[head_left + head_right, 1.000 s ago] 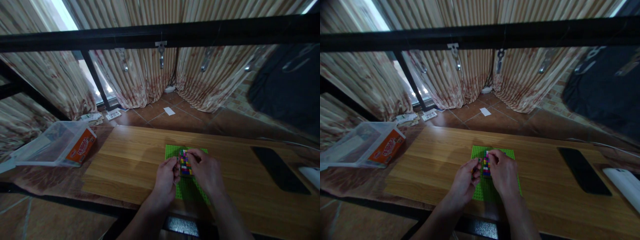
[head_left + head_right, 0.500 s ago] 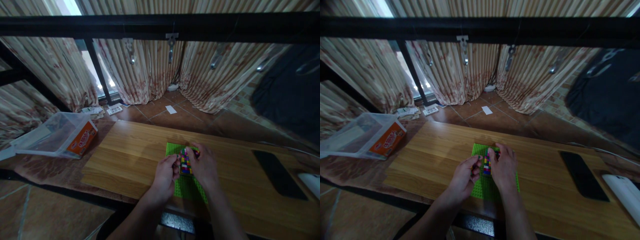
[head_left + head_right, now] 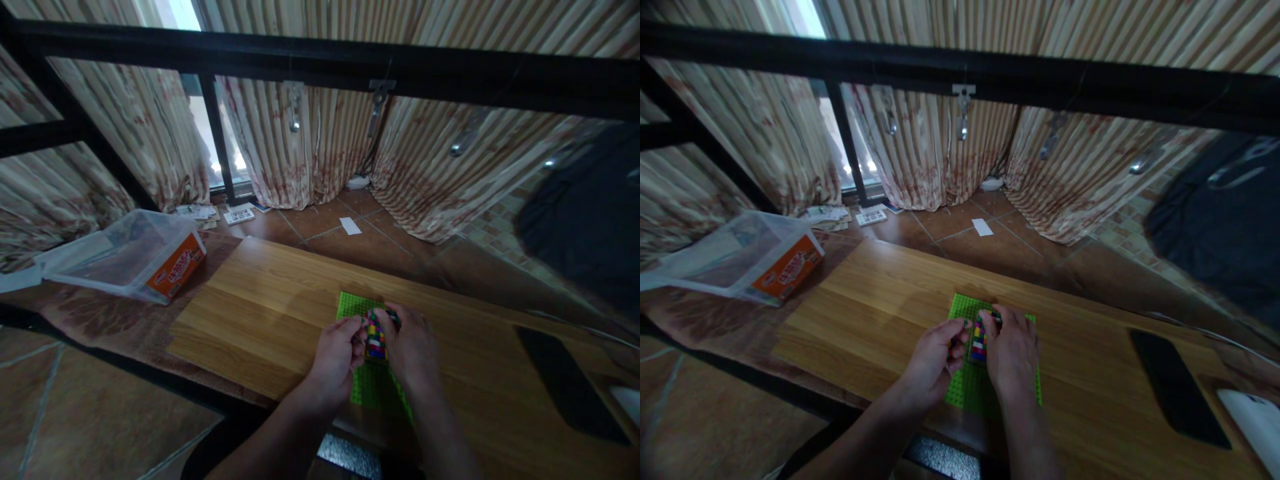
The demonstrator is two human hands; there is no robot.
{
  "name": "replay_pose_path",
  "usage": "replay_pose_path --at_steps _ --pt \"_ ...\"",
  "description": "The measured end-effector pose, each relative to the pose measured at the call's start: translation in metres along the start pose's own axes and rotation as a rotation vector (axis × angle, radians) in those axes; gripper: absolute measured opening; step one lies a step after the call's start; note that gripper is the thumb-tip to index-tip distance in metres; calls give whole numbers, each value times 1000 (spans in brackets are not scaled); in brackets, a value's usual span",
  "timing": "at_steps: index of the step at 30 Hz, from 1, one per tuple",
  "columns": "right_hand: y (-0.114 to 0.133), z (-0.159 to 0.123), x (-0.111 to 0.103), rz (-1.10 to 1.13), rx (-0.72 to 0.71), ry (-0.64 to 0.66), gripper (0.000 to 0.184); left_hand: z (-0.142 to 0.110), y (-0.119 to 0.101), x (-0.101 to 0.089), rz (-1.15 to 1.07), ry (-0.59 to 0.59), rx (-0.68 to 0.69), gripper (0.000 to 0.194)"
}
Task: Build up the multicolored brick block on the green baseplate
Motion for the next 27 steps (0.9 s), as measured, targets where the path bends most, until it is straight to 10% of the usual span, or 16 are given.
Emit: replay_pose_path --at_steps 27 --pt "-1 2 1 183 1 -4 45 19 -3 8 129 -27 77 23"
Point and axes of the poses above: each hand's wrist, its own z-axis towards the middle knuckle, its own x-axis out of the palm, y = z × x, the point moved 10 cm from there along z, towards the middle knuckle, and after that the axes turned 11 degrees about -x, right-handed, at the moved point
